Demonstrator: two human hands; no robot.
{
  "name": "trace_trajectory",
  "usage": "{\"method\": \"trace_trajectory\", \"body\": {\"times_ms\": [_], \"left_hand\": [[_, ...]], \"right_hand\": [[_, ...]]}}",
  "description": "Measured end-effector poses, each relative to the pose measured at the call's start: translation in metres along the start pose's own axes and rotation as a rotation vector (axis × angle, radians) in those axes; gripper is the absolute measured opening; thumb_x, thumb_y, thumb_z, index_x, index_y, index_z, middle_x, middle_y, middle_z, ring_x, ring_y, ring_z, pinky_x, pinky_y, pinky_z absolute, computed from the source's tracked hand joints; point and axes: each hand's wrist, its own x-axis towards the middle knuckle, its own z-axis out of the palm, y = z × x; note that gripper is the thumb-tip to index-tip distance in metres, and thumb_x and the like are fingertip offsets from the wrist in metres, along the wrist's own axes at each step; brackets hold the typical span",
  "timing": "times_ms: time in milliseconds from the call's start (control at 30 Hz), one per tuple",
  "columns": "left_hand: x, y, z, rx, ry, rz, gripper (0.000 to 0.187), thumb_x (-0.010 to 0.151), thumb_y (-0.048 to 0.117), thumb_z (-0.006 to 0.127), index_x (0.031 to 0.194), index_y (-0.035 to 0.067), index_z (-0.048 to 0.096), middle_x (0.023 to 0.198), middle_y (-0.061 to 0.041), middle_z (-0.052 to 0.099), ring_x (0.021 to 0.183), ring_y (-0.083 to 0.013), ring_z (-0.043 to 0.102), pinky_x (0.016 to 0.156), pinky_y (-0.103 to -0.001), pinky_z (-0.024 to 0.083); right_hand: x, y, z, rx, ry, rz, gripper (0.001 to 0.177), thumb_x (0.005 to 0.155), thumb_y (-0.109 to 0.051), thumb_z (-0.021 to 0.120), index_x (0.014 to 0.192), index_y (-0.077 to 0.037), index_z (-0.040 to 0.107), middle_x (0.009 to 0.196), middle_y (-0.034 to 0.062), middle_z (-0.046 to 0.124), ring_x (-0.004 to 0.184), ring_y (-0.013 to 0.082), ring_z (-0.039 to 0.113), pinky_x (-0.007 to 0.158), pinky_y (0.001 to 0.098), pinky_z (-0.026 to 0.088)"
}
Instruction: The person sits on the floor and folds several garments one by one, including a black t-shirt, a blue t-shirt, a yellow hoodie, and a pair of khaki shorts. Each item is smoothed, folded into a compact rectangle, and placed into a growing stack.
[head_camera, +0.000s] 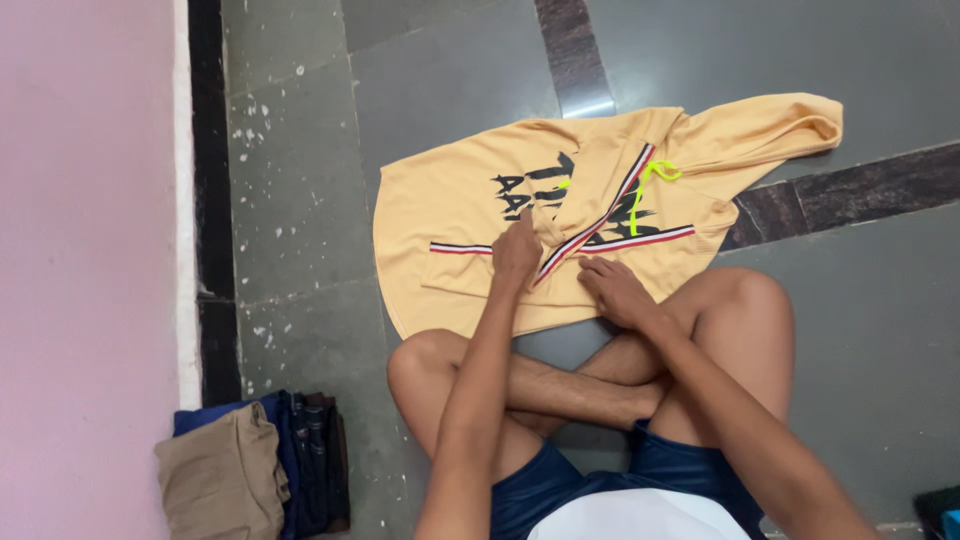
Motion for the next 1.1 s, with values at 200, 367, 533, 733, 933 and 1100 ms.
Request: {"method": "trace_trajectory", "body": {"times_ms": [200, 367, 533, 733, 933, 1100], "left_hand": [[0.085, 0.047, -0.096, -0.638, 0.091, -0.052, 0.026, 0.105, 0.028, 0.053, 0.127, 0.014, 0.051, 0.079, -0.014, 0.070, 0.069, -0.0261, 0.071, 0.063, -0.042, 0.055], [0.139, 0.078, -0.174, -1.349, 0.247, 0.433, 0.020, 0.110, 0.015, 0.051, 0.130, 0.012, 0.051, 0.097, -0.007, 0.073, 0.086, -0.0213, 0.073, 0.073, -0.037, 0.059], [0.063, 0.000, -0.160, -1.968, 0.313, 0.293, 0.032, 0.109, 0.026, 0.046, 0.132, 0.007, 0.058, 0.115, -0.008, 0.069, 0.107, -0.0256, 0.068, 0.096, -0.046, 0.054], [-0.043, -0.109, -0.127, -1.607, 0.095, -0.381, 0.027, 0.102, 0.032, 0.054, 0.087, 0.011, 0.062, 0.077, -0.003, 0.063, 0.077, -0.0173, 0.063, 0.069, -0.037, 0.053], [-0.069, -0.135, -0.101, -0.897, 0.051, -0.443, 0.024, 0.090, 0.008, 0.074, 0.078, 0.006, 0.054, 0.070, 0.001, 0.050, 0.061, -0.0100, 0.044, 0.051, -0.027, 0.037], [-0.079, -0.107, -0.115, -1.489, 0.217, -0.335, 0.026, 0.080, -0.014, 0.053, 0.093, 0.008, 0.051, 0.086, -0.002, 0.053, 0.073, -0.0101, 0.052, 0.060, -0.025, 0.046]], "right_hand": [[0.000, -0.002, 0.006, 0.125, 0.141, 0.103, 0.034, 0.083, -0.004, 0.060, 0.115, -0.005, 0.068, 0.133, 0.0160, 0.064, 0.125, 0.0348, 0.056, 0.104, 0.0455, 0.044], [0.004, 0.008, 0.005, 0.307, 0.226, 0.257, 0.035, 0.083, -0.002, 0.057, 0.115, -0.004, 0.069, 0.114, 0.0190, 0.071, 0.109, 0.0384, 0.065, 0.096, 0.0447, 0.051], [0.003, 0.020, 0.021, 0.355, 0.291, 0.233, 0.030, 0.084, -0.002, 0.059, 0.112, -0.004, 0.070, 0.115, 0.0182, 0.071, 0.111, 0.0377, 0.064, 0.097, 0.0445, 0.050], [0.011, 0.033, 0.033, 0.383, 0.300, 0.279, 0.030, 0.081, 0.001, 0.057, 0.107, -0.004, 0.072, 0.112, 0.0173, 0.072, 0.110, 0.0371, 0.065, 0.098, 0.0439, 0.051], [0.008, 0.043, 0.046, 0.538, 0.294, 0.279, 0.029, 0.084, -0.002, 0.059, 0.111, -0.002, 0.069, 0.108, 0.0147, 0.072, 0.105, 0.0307, 0.068, 0.094, 0.0415, 0.054], [0.041, 0.076, 0.028, 1.285, 0.445, 0.605, 0.038, 0.101, -0.026, 0.062, 0.129, 0.000, 0.060, 0.121, 0.0135, 0.067, 0.114, 0.0296, 0.063, 0.100, 0.0435, 0.052]]}}
